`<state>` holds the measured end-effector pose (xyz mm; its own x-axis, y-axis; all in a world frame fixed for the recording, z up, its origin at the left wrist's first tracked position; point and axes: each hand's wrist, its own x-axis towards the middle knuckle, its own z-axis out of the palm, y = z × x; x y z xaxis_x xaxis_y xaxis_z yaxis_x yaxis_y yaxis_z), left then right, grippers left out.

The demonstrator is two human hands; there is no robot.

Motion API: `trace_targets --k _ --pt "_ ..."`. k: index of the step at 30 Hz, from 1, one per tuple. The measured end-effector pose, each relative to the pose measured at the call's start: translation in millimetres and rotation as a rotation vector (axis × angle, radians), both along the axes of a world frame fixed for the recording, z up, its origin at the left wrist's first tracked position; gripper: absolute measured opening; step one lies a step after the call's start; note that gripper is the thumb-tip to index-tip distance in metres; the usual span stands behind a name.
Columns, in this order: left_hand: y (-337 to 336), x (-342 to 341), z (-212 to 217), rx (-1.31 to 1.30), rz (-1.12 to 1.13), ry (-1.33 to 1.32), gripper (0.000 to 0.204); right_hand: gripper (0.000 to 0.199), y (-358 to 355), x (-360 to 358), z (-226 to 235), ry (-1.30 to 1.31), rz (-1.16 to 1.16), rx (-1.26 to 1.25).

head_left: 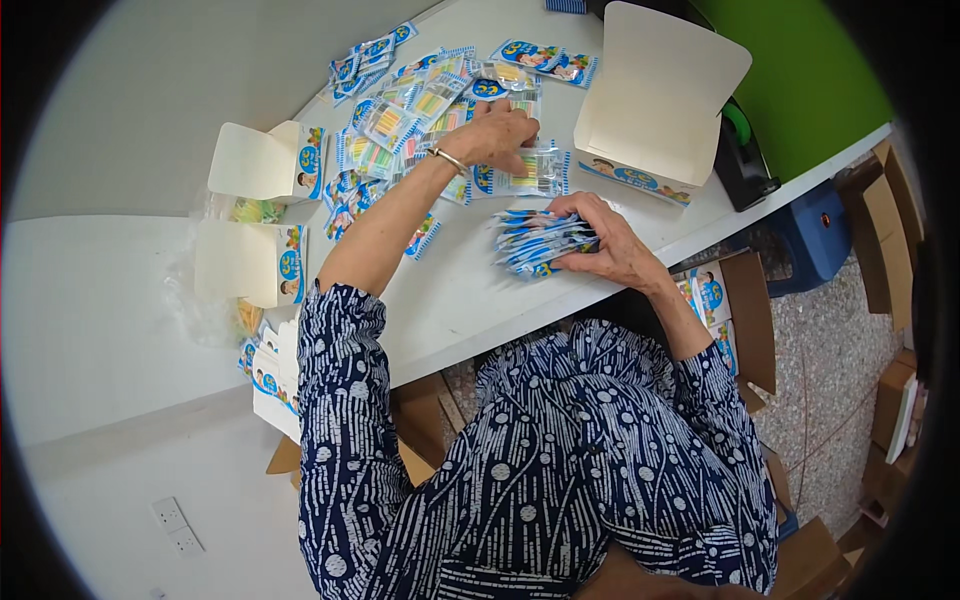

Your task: Sorting small blue and yellow packets and packing them into cardboard boxes.

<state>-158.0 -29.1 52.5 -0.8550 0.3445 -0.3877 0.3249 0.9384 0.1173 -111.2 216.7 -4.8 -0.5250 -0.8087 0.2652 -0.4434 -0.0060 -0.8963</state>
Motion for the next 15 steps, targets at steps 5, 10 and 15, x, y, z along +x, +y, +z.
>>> trace_targets --k 5,10,15 --pt "-3.8 8.9 -9.1 0.024 -0.082 0.098 0.039 0.053 -0.2 0.2 -2.5 0.039 -0.018 -0.038" --pt "-5.9 12.7 -10.4 0.064 -0.028 0.116 0.041 0.053 -0.7 0.5 -0.2 0.018 -0.010 -0.008" --pt "-2.3 8.8 -2.9 -0.034 -0.013 0.063 0.041 0.055 0.6 -1.0 -0.3 0.020 -0.011 0.031"
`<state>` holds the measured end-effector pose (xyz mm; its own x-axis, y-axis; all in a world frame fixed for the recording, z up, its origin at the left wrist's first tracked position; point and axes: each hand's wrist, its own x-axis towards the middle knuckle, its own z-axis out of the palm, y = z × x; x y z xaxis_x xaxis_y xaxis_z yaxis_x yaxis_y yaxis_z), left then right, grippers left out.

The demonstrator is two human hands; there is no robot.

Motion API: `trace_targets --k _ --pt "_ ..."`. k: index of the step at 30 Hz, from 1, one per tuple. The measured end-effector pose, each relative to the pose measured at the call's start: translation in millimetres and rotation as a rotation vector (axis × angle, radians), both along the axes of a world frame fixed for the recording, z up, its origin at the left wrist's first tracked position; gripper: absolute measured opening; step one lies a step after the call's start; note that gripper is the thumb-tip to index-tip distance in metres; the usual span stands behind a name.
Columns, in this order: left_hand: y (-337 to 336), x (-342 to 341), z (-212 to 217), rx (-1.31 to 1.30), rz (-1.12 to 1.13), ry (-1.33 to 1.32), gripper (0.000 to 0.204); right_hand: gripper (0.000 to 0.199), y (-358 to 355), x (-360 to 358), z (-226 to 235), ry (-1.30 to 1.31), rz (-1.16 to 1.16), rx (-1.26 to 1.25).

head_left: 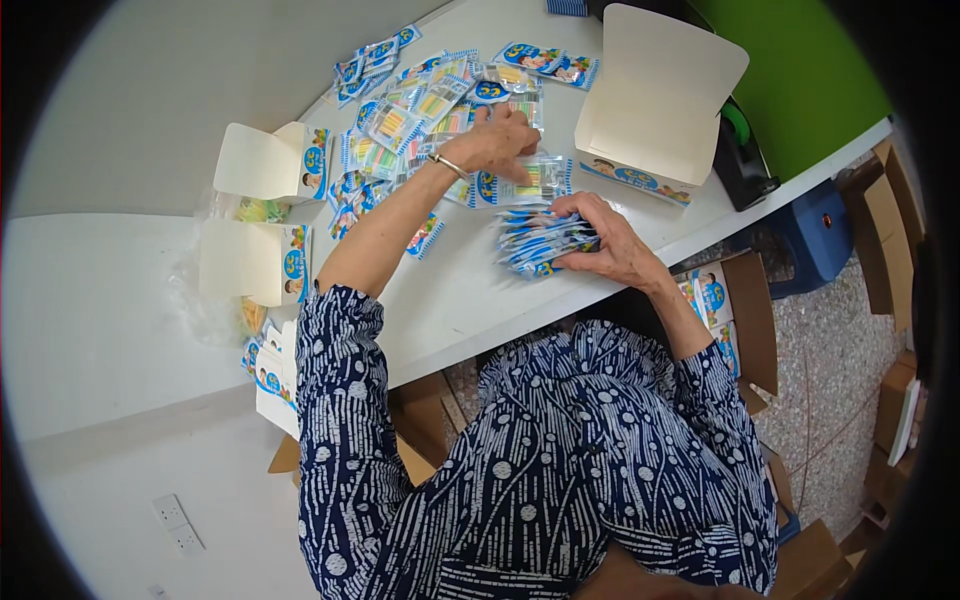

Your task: Sorting small blue and yellow packets and packing them into cardboard boxes.

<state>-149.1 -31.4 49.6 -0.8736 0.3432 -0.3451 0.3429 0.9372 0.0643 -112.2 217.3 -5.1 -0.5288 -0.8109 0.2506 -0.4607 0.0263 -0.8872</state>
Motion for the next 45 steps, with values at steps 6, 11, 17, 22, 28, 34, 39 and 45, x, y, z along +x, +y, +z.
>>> trace_targets --k 6,11,17,22,28,34,39,45 --pt "8.0 26.3 -14.8 0.166 -0.069 0.157 0.033 0.055 0.2 0.4 -2.0 0.007 0.001 -0.013" --pt "3.3 11.5 7.1 0.575 0.049 0.337 0.031 0.054 1.1 -2.0 -3.1 0.056 0.001 -0.020" --pt "-22.1 -41.6 -5.2 0.707 0.598 0.258 0.038 0.053 1.1 0.0 -3.1 0.012 -0.015 -0.032" --pt "-18.9 -59.0 -39.9 0.280 0.597 0.319 0.054 0.053 -1.6 1.2 -2.0 0.018 -0.003 -0.036" --pt "9.6 -58.0 -27.1 0.169 0.638 0.231 0.052 0.054 0.9 0.2 -2.7 0.023 0.003 -0.032" --pt "29.3 -29.8 -26.4 0.168 0.458 0.349 0.048 0.055 0.2 1.0 -4.1 0.016 0.005 -0.028" --pt "40.8 10.1 2.0 0.544 0.160 0.366 0.040 0.056 2.8 1.3 -4.2 -0.002 -0.006 -0.015" --pt "21.1 46.8 4.9 0.636 0.092 0.189 0.043 0.056 1.8 5.5 -4.5 -0.045 -0.039 -0.026"
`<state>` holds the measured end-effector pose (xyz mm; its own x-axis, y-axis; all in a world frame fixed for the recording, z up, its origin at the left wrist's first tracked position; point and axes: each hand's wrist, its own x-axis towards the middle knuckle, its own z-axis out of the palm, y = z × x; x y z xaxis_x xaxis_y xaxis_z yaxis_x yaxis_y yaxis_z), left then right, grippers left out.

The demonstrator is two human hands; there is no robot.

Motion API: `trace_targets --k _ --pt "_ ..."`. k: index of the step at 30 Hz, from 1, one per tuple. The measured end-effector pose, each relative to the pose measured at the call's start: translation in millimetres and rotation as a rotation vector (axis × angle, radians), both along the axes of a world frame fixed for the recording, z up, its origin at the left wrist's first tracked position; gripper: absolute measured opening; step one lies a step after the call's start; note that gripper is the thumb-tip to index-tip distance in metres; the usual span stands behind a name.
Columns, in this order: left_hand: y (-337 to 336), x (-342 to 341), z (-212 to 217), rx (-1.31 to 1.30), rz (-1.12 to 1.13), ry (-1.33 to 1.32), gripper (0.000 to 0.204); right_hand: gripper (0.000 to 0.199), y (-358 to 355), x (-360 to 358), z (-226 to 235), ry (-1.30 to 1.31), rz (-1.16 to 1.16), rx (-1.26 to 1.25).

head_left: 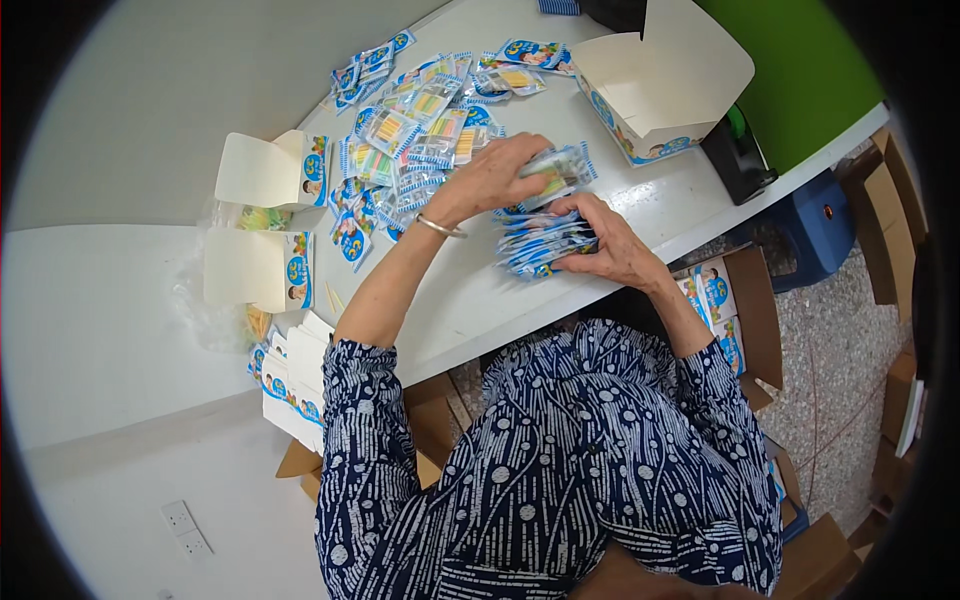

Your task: Sorting small blue and yellow packets and packing them into cardboard boxes.

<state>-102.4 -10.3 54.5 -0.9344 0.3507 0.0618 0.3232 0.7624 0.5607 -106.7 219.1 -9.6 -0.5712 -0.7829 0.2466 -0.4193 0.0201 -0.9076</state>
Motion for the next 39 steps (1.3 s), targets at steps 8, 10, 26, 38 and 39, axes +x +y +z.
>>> trace_targets --k 8,10,26,38,39 --pt "-14.9 33.6 3.9 -0.054 0.048 -0.175 0.050 0.058 -0.8 -1.3 -0.7 0.043 0.000 -0.078" --pt "-20.0 34.4 5.8 -0.064 0.060 -0.121 0.054 0.058 0.3 -1.3 0.6 0.039 0.005 -0.054" --pt "0.8 50.5 1.1 0.042 0.000 -0.306 0.050 0.120 -7.3 -2.7 -13.6 0.032 -0.113 -0.115" --pt "-53.9 22.4 -7.0 -0.322 0.204 0.279 0.039 0.117 0.6 -5.4 -3.7 -0.096 0.004 0.113" --pt "-59.5 16.8 -10.6 -0.451 0.169 0.299 0.035 0.117 0.4 -4.8 -4.1 -0.096 0.004 0.113"
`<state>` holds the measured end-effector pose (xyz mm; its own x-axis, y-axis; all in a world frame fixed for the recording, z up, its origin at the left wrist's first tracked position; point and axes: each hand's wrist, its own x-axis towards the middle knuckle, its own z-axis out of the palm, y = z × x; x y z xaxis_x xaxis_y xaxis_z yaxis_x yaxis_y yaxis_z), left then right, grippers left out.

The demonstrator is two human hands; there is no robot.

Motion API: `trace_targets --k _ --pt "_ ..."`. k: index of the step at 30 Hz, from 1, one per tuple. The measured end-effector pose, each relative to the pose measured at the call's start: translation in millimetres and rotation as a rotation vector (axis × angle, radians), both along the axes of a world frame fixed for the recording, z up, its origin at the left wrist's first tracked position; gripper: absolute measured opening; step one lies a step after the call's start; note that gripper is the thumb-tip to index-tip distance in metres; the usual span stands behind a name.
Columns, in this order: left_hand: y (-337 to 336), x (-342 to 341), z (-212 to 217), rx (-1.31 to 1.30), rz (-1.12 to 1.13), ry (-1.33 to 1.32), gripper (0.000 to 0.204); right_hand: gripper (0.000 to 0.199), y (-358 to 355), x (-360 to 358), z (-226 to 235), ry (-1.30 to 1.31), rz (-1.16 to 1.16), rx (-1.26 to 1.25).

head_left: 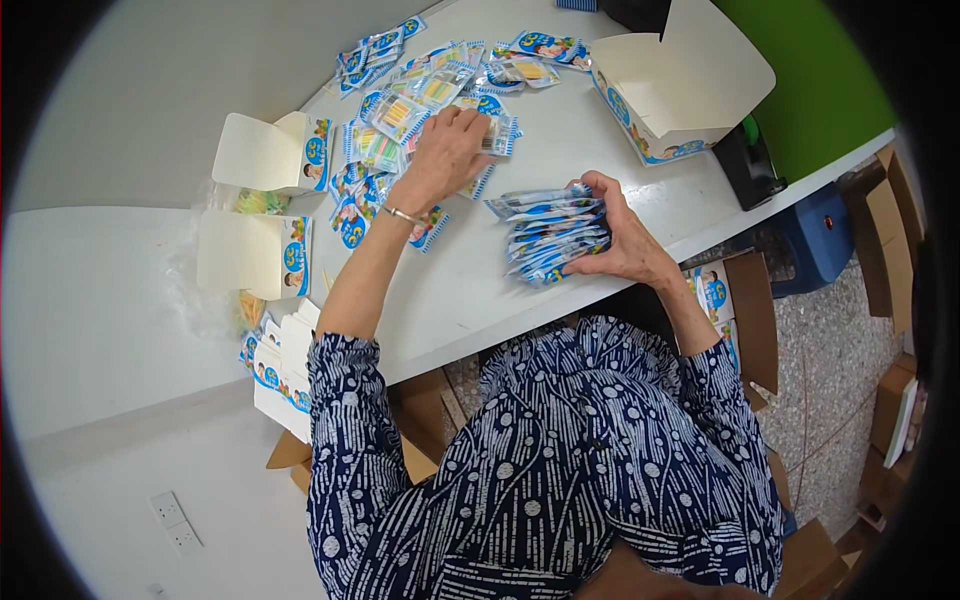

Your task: Sorting small blue and yellow packets and packing them into cardboard boxes.

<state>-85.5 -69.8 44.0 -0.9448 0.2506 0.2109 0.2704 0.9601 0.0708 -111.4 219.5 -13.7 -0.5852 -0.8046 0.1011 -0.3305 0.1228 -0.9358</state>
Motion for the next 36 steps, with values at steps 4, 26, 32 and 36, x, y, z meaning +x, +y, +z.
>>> trace_targets --k 4,26,32,36 --pt "-14.0 -13.0 -13.6 -0.231 -0.008 0.039 0.024 0.119 -1.5 3.3 -0.3 -0.017 -0.054 -0.035" --pt "99.9 48.8 14.7 0.128 -0.151 -0.325 0.109 0.104 2.9 -5.2 -8.8 0.221 -0.026 -0.102" --pt "105.9 50.6 16.5 0.037 -0.057 -0.377 0.100 0.085 24.0 -15.7 50.2 0.284 -0.317 -0.152" --pt "112.8 50.5 13.8 0.036 -0.020 -0.311 0.093 0.060 41.9 -37.8 69.8 0.340 -0.799 0.147"
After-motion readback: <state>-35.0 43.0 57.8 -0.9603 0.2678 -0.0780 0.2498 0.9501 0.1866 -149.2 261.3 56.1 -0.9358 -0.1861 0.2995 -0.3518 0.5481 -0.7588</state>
